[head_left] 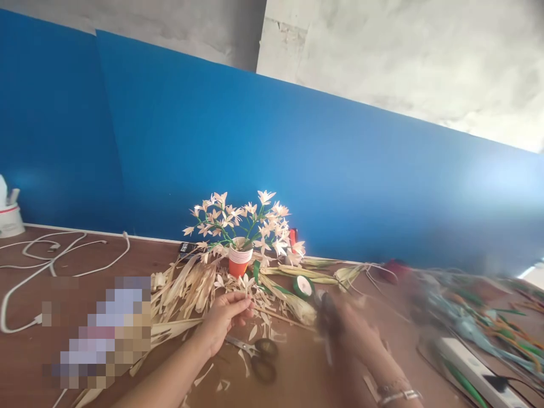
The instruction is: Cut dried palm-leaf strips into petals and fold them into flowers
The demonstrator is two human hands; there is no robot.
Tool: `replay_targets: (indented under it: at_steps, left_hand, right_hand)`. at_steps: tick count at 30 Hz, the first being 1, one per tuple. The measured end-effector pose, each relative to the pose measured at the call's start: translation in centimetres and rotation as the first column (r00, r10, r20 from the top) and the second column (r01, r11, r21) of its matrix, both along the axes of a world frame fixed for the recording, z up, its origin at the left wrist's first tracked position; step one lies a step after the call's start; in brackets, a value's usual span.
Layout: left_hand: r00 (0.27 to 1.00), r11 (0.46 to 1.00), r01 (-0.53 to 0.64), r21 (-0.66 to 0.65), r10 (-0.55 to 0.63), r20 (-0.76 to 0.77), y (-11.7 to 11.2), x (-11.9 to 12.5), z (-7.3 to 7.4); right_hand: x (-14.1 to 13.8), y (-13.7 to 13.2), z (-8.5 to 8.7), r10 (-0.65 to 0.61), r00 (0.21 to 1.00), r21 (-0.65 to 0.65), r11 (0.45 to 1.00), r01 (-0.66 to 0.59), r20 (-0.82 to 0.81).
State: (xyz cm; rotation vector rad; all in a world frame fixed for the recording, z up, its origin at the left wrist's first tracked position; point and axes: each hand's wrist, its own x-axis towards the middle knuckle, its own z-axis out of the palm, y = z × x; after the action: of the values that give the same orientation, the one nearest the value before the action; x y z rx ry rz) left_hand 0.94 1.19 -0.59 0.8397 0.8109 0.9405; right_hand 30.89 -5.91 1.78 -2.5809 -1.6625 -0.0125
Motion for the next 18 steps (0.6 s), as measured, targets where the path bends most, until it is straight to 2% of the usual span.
replay_targets:
  at_steps: [3, 6, 9, 11, 13, 14, 15, 18]
  left_hand:
    - [1.0, 1.0, -0.01, 0.006, 0.01, 0.004, 0.1, 0.1, -0.3]
    - [1.0, 1.0, -0.025, 0.012, 0.025, 0.01, 0.4, 0.2, -0.8]
    - [0.998, 0.998, -0.065, 0.013, 0.065, 0.019, 0.7, 0.2, -1.3]
    - [0.996, 0.996, -0.085, 0.016, 0.084, 0.023, 0.8, 0.2, -1.6]
    - [0.995, 0.996, -0.092, 0.014, 0.092, 0.027, 1.0, 0.3, -1.8]
    - [0.995, 0.996, -0.09, 0.015, 0.089, 0.033, 1.0, 0.3, -1.9]
    - [0.996, 0.996, -0.085, 0.021, 0.084, 0.042, 1.1, 0.3, -2.0]
    - [0.996, 0.997, -0.067, 0.044, 0.064, 0.065, 1.2, 0.3, -2.2]
  right_hand:
    - [0.2, 0.5, -0.4, 0.067, 0.99, 0.033, 0.997, -0.063, -0.122]
    - [-0.2, 1.5, 0.2, 0.121, 0.966, 0.157, 0.984, -0.086, -0.228]
    - [-2.6, 2.8, 0.7, 0.273, 0.913, 0.274, 0.943, -0.19, -0.304]
    - [-5.4, 3.4, 0.7, 0.456, 0.817, 0.351, 0.874, -0.336, -0.353]
    - [-8.5, 3.7, 0.4, 0.64, 0.696, 0.453, 0.752, -0.479, -0.327]
    - [-9.9, 3.8, 0.2, 0.687, 0.665, 0.495, 0.704, -0.509, -0.294]
    - [-11.2, 3.8, -0.1, 0.708, 0.649, 0.521, 0.679, -0.517, -0.278]
    - [-13.4, 3.6, -1.3, 0.737, 0.622, 0.588, 0.635, -0.501, -0.265]
